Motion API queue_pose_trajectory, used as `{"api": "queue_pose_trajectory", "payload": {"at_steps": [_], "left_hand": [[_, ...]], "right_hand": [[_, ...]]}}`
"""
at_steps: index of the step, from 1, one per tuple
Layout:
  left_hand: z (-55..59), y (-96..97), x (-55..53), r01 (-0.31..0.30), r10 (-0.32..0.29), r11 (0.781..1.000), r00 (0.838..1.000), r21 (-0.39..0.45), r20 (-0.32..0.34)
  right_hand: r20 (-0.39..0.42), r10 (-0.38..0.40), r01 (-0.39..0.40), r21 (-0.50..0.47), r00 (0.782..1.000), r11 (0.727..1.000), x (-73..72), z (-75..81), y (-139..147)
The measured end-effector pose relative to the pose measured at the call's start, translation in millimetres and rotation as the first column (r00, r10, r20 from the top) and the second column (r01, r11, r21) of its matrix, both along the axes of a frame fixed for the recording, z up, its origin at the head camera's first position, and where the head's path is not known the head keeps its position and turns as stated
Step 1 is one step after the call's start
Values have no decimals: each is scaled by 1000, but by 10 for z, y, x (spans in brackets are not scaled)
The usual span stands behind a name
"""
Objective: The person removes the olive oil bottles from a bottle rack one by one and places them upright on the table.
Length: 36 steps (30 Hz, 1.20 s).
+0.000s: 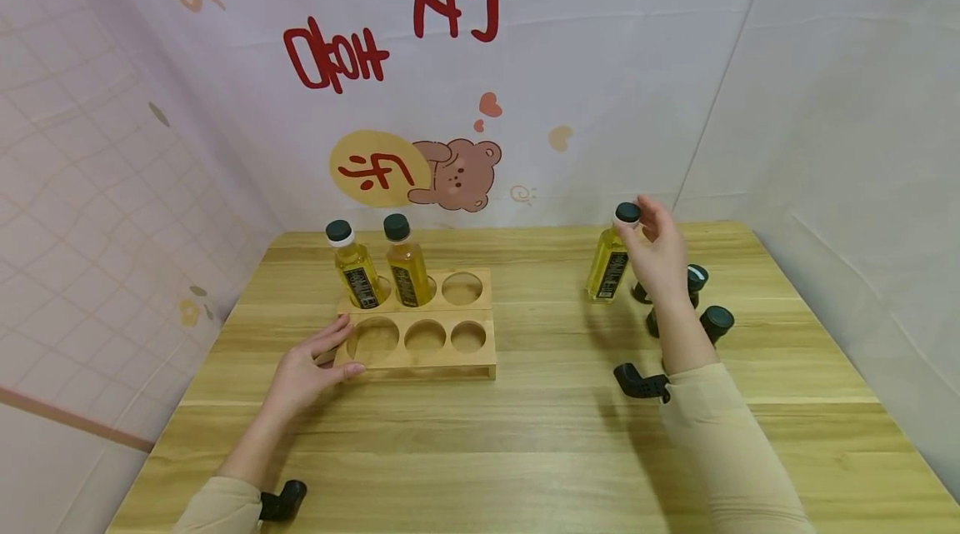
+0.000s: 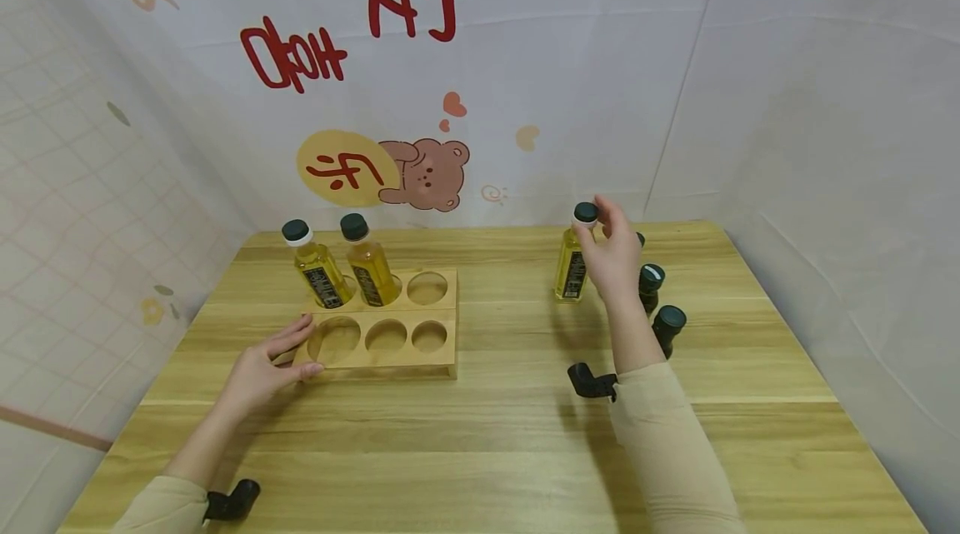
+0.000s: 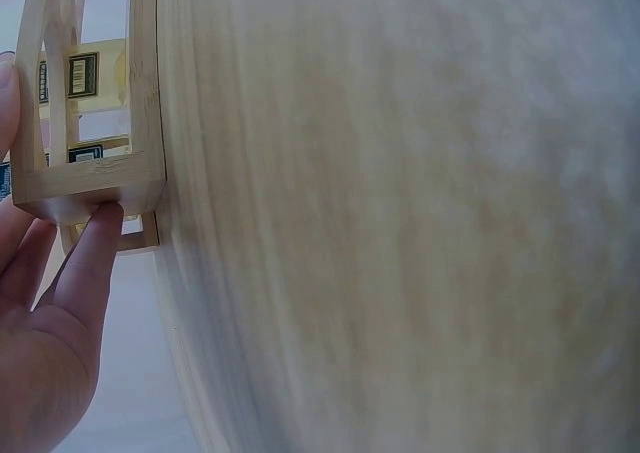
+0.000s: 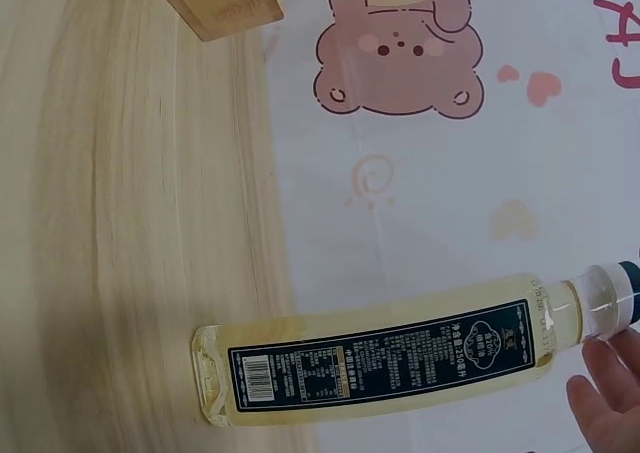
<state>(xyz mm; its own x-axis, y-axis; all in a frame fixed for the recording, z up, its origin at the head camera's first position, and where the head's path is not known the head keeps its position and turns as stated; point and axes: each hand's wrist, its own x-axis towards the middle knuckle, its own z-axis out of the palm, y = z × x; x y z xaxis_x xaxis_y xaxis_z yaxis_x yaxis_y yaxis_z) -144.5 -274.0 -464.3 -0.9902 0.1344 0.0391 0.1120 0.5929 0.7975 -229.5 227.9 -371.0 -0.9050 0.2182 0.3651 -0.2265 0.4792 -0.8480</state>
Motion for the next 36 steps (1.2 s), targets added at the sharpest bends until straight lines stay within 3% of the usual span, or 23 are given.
{"api": "queue_pose_trajectory", "payload": {"at_steps": [4,8,13,17,22,27,32,36], "left_hand": [[7,-4,3,-2,2,1000,1000,3,5],[6,-7,2,-2,2,1000,1000,1,2],[-10,-10,-2,1,-1,1000,1000,10,-9],[-22,-8,-6,8,-7,1000,1000,27,-13],[-31,-8,-7,9,-9,1000,1000,29,-12],[-22,-5,-3,9,-9,1000,1000,17,-15],[-8,2,3,6,-6,1000,1000,18,-9],[-7,3,8,4,-4,1000,1000,23,-2]], "right_hand": [[-112,-45,49,31,993,998,55,10,-10],[-236,-77,89,41,969,995,94,39,-27],[-358,-64,96,71,932,993,124,105,-78],[-401,-28,75,102,916,992,134,138,-142],[-391,52,2,136,919,991,149,126,-271],[-341,176,-104,218,923,970,131,86,-469],[-228,320,-240,319,919,917,81,57,-722],[-133,405,-336,363,904,869,13,41,-938]]}}
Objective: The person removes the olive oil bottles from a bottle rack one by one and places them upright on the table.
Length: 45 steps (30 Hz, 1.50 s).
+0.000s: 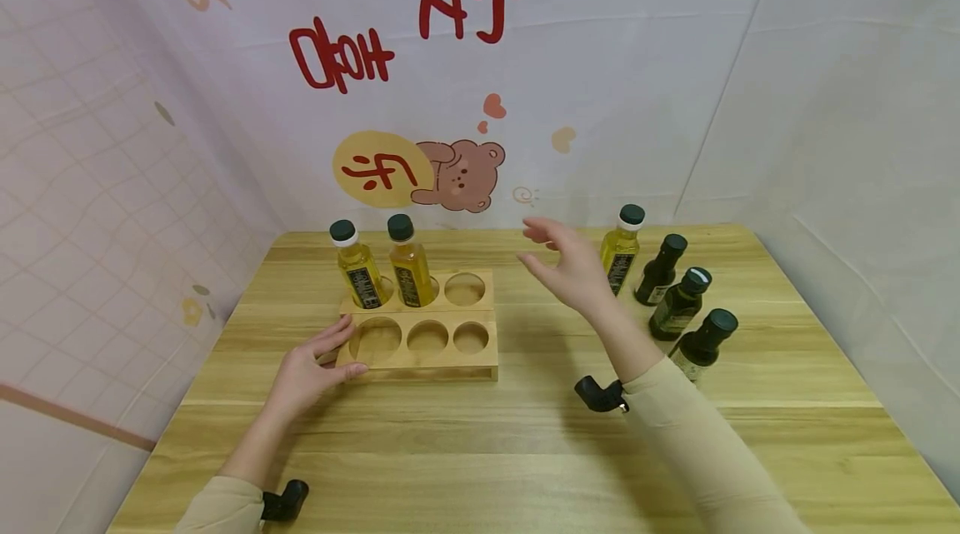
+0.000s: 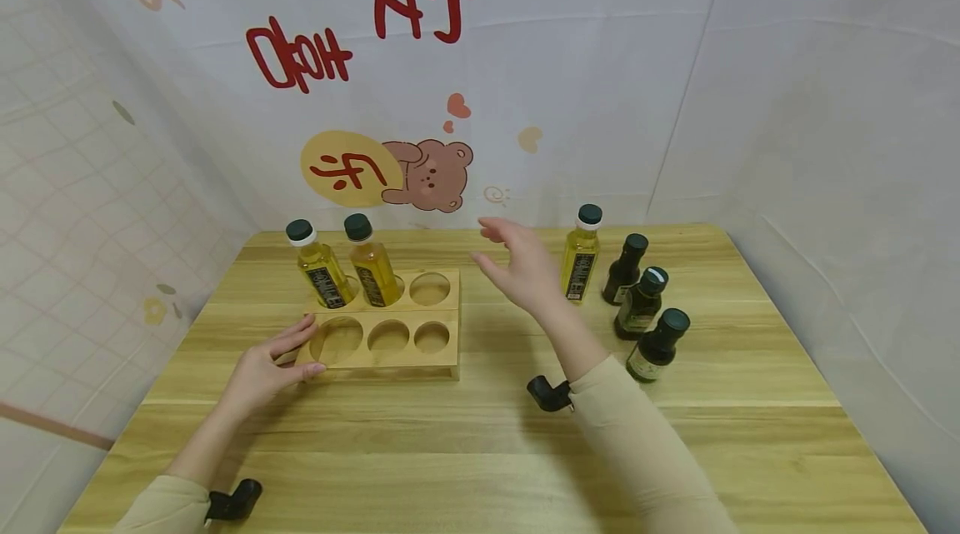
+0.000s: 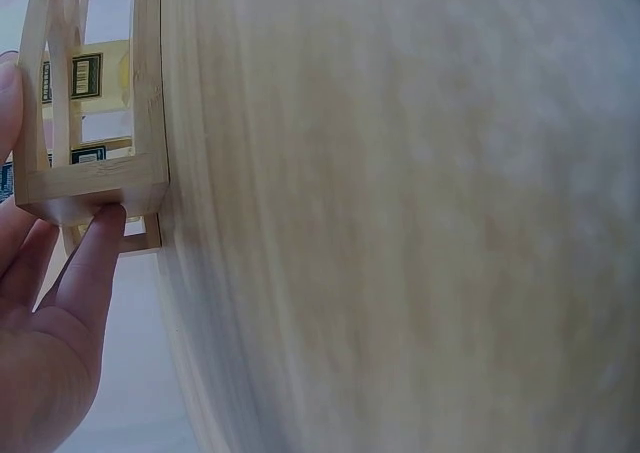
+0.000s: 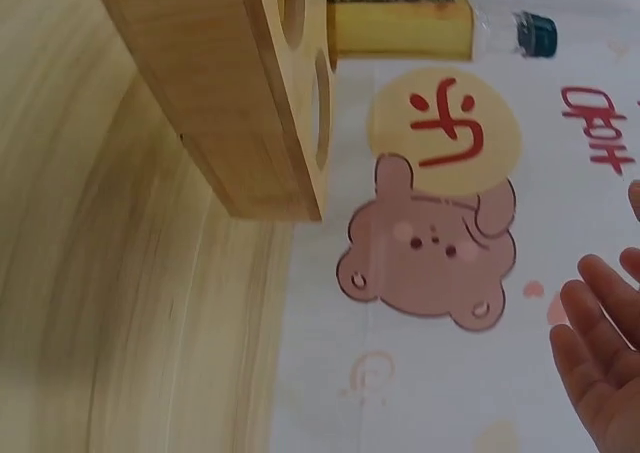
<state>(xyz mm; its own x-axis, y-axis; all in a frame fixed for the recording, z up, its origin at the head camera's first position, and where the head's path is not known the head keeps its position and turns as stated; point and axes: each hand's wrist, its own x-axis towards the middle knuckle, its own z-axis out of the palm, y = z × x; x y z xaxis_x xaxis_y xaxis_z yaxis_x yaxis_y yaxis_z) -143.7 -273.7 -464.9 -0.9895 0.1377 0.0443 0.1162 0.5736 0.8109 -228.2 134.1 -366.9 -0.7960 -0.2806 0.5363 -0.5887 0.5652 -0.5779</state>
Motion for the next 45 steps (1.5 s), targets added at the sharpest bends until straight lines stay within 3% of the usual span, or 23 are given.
{"api": "queue_pose_trajectory", "payload": {"at_steps": [12,24,45], "left_hand": [[11,7,2,5,-5,1000,1000,24,4],[-25,-9,-21,-7,7,1000,1000,-9,-1],[-16,-4,-20,-6,6,1000,1000,-20,-8]], "right_hand": [[179,114,-125,51,977,991,-183,60,-620],[231,129,-157,106,964,982,-271,113,-1072],[336,166,-142,-93,927,985,-367,85,-1450]]}}
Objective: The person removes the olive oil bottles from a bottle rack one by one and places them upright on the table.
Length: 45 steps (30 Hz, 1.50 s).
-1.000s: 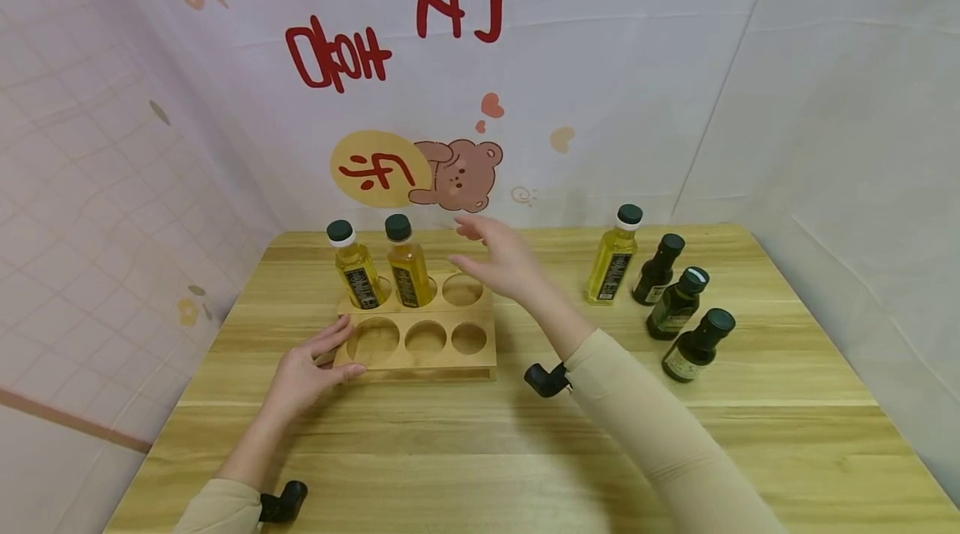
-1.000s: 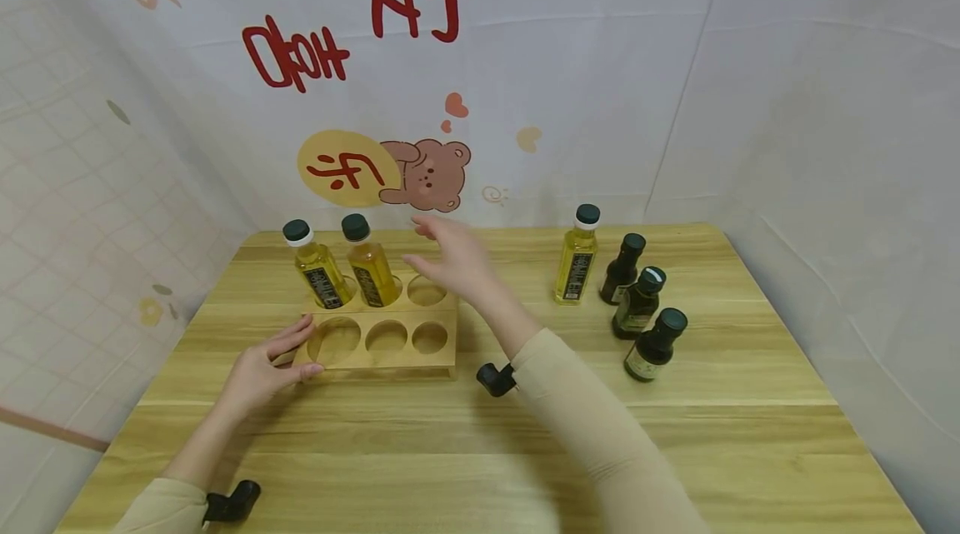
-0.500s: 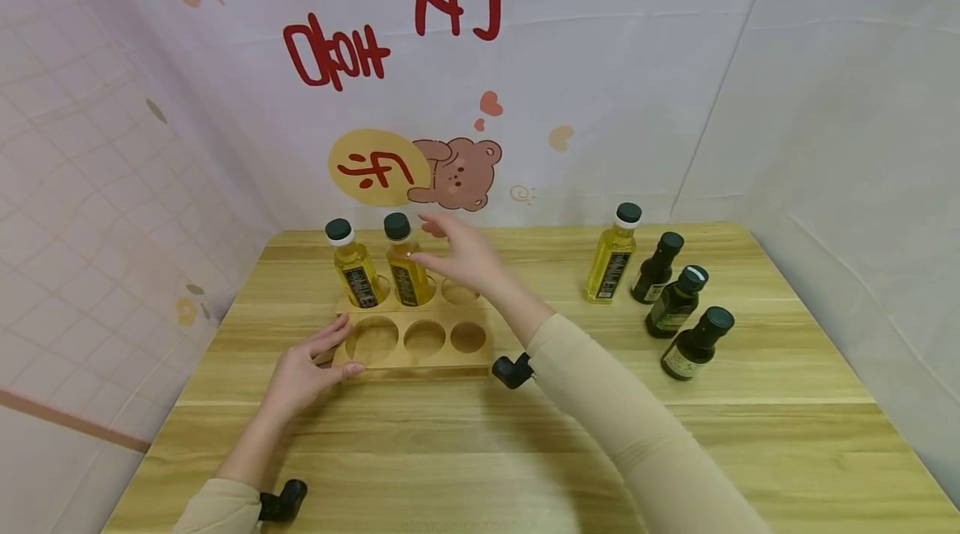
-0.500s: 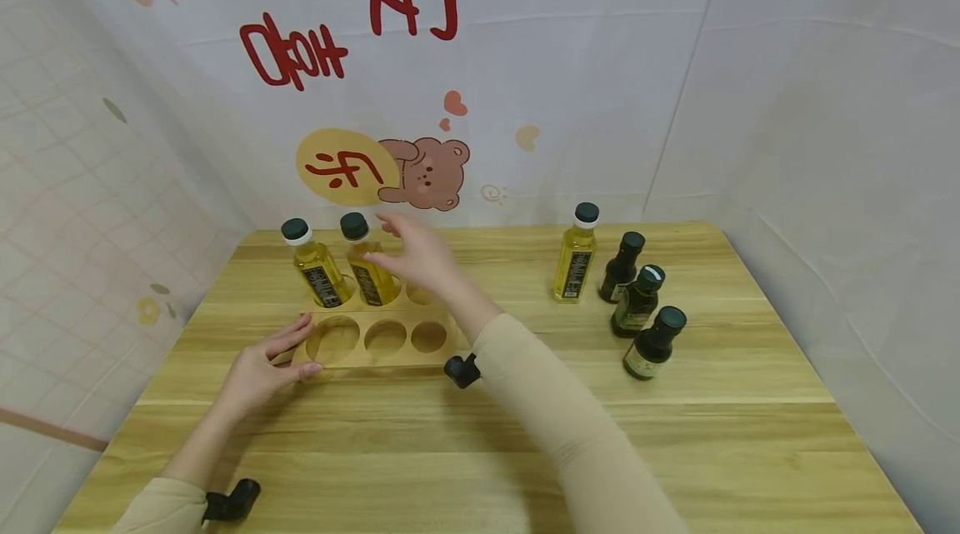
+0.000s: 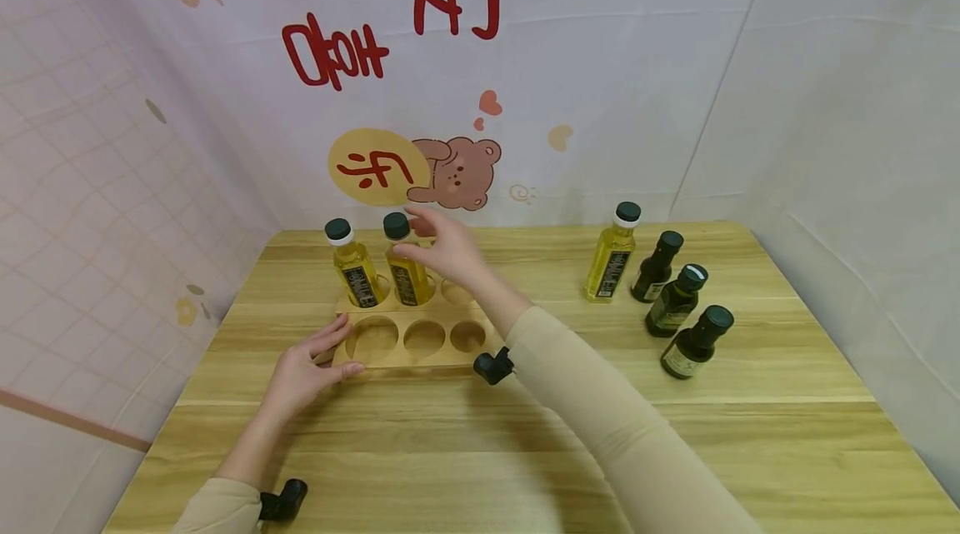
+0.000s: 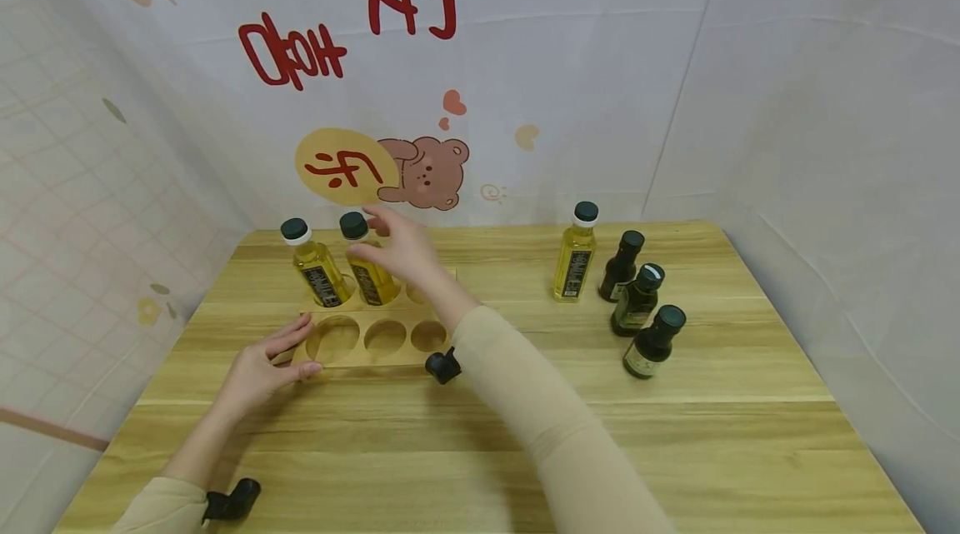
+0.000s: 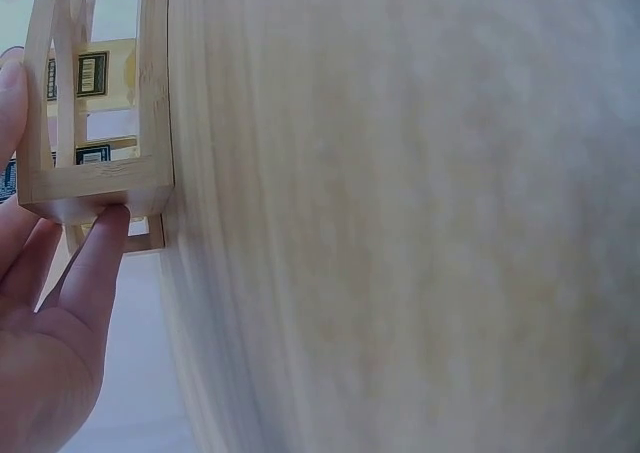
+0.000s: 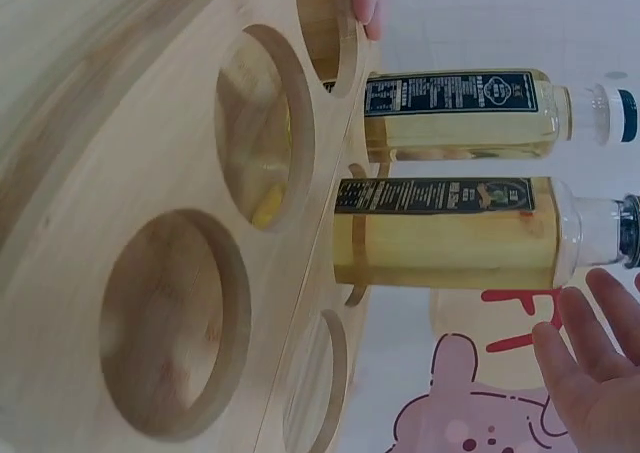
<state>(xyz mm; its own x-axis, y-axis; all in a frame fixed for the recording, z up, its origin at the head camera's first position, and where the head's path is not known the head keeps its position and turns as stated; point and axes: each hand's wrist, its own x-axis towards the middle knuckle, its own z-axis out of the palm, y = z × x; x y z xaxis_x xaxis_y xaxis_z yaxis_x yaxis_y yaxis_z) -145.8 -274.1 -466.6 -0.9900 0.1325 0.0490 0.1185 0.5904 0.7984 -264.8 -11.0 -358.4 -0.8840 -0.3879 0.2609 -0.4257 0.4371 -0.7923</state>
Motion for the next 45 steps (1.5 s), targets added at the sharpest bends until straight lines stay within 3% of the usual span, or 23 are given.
{"api": "queue_pose_trajectory", "payload": {"at_steps": [19,32,45], "left_hand": [[-10,-2,-6,0,0,1000,1000,-6,4],[-30,-13,-11,1,-1,1000,1000,3,0],[-15,-10,8,5,-5,1000,1000,10,-11]], "right_hand": [[41,-83,88,-129,996,988,-12,-52,-169],[-11,-22,19,-255,1000,967,41,-126,-102],[-63,16,-37,-352,998,935,129,188,163]]}}
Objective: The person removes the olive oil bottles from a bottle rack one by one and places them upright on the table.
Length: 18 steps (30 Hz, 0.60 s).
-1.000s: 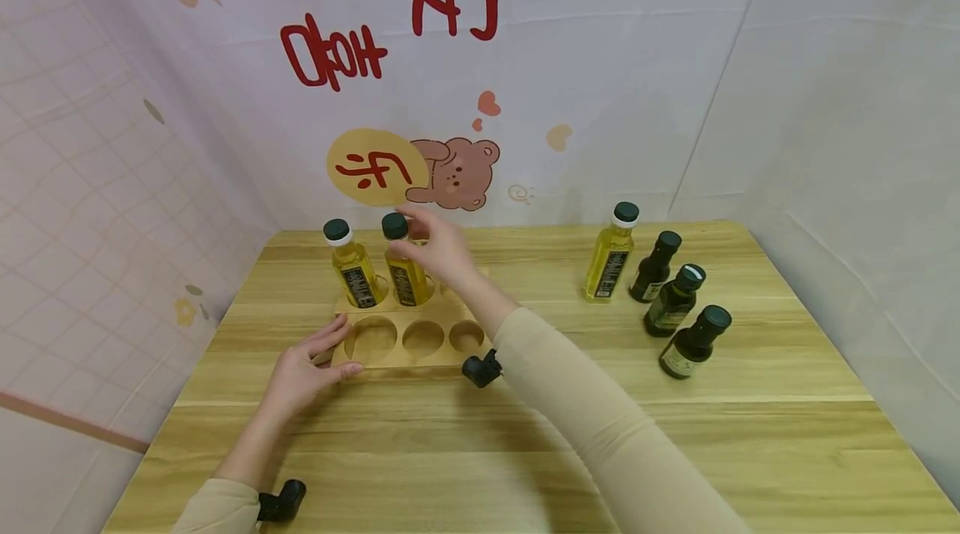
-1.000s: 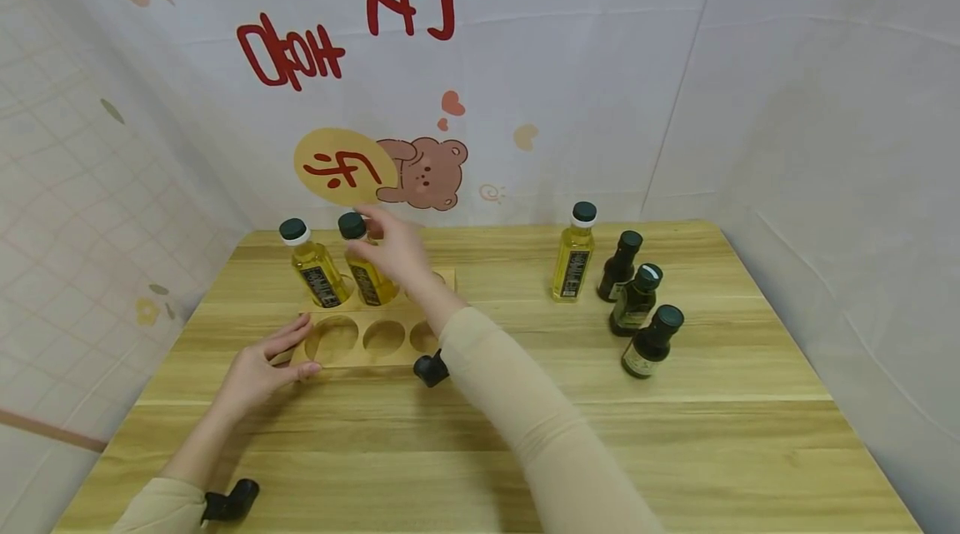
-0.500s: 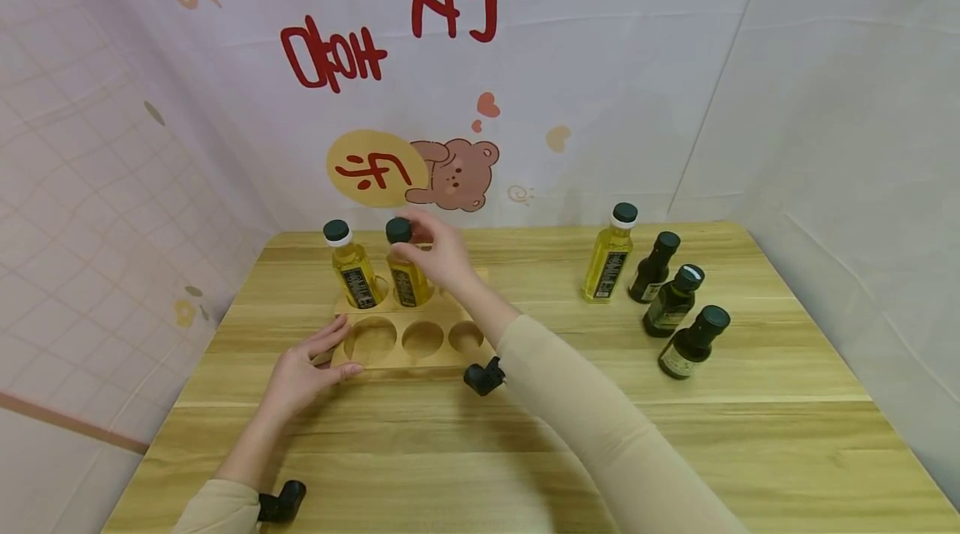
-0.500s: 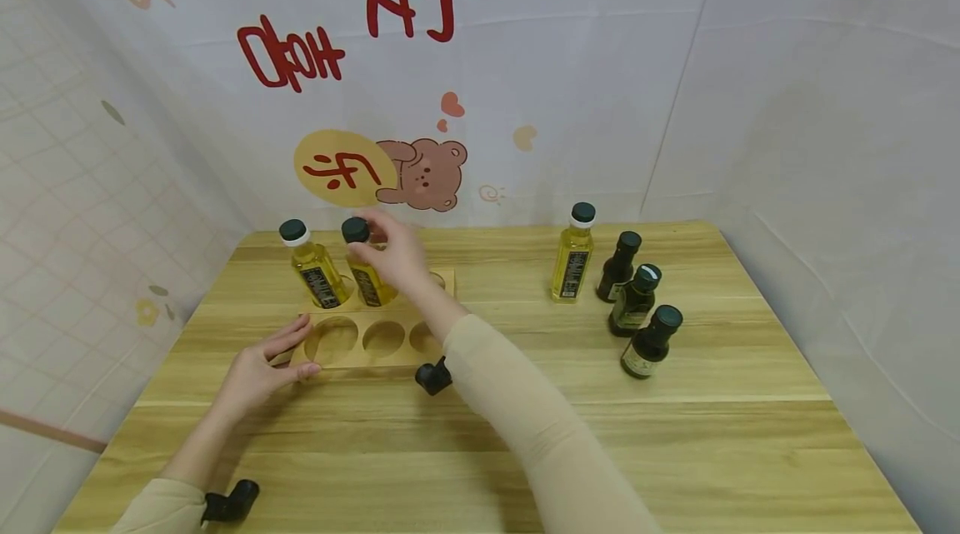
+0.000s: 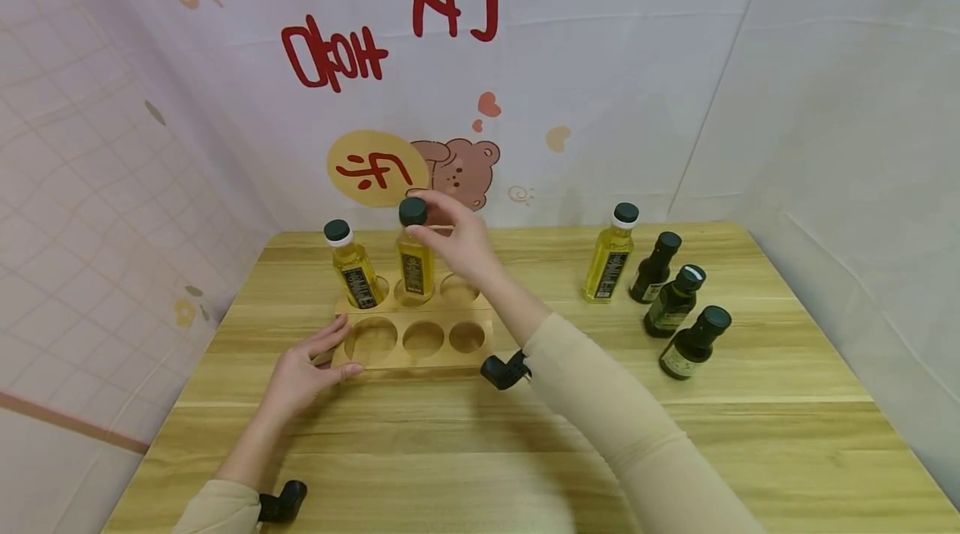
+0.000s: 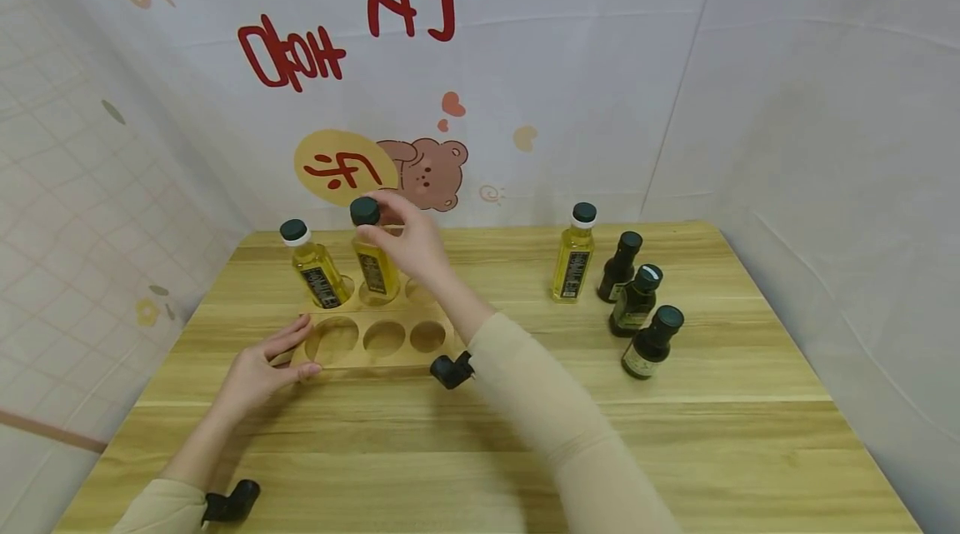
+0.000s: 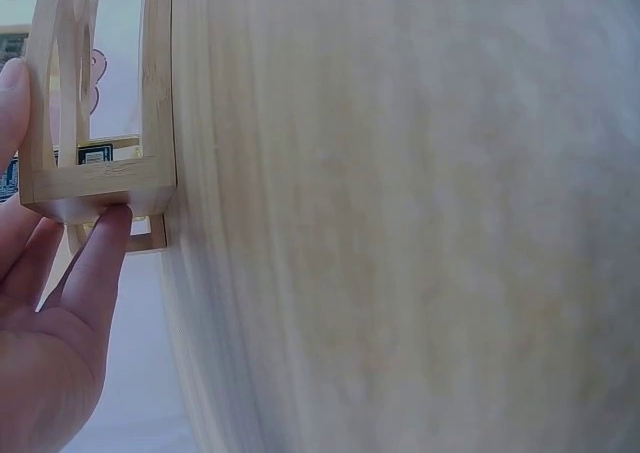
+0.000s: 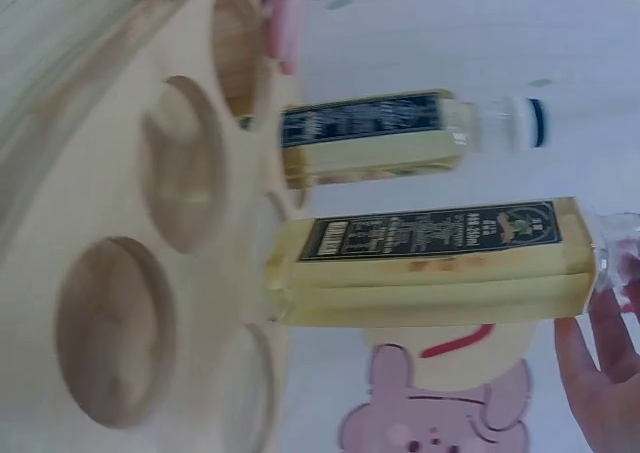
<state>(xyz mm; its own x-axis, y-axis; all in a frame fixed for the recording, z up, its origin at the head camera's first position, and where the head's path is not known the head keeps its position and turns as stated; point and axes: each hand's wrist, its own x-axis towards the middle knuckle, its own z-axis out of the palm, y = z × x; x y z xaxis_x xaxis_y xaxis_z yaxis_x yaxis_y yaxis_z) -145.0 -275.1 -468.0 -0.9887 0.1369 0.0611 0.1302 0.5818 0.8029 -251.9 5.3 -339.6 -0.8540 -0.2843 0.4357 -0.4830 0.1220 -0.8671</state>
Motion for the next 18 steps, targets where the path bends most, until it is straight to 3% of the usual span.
{"api": "queue_pose_trajectory", "payload": {"at_steps": [9,18], "left_hand": [[12,9,5,6,-6,1000,1000,16,2],[12,8,1,-9,9,1000,1000,-3,12]], "right_hand": [[-9,19,-19,-6,1000,1000,158,234,370],[15,23,-24,24,1000,999,318,228,800]]}}
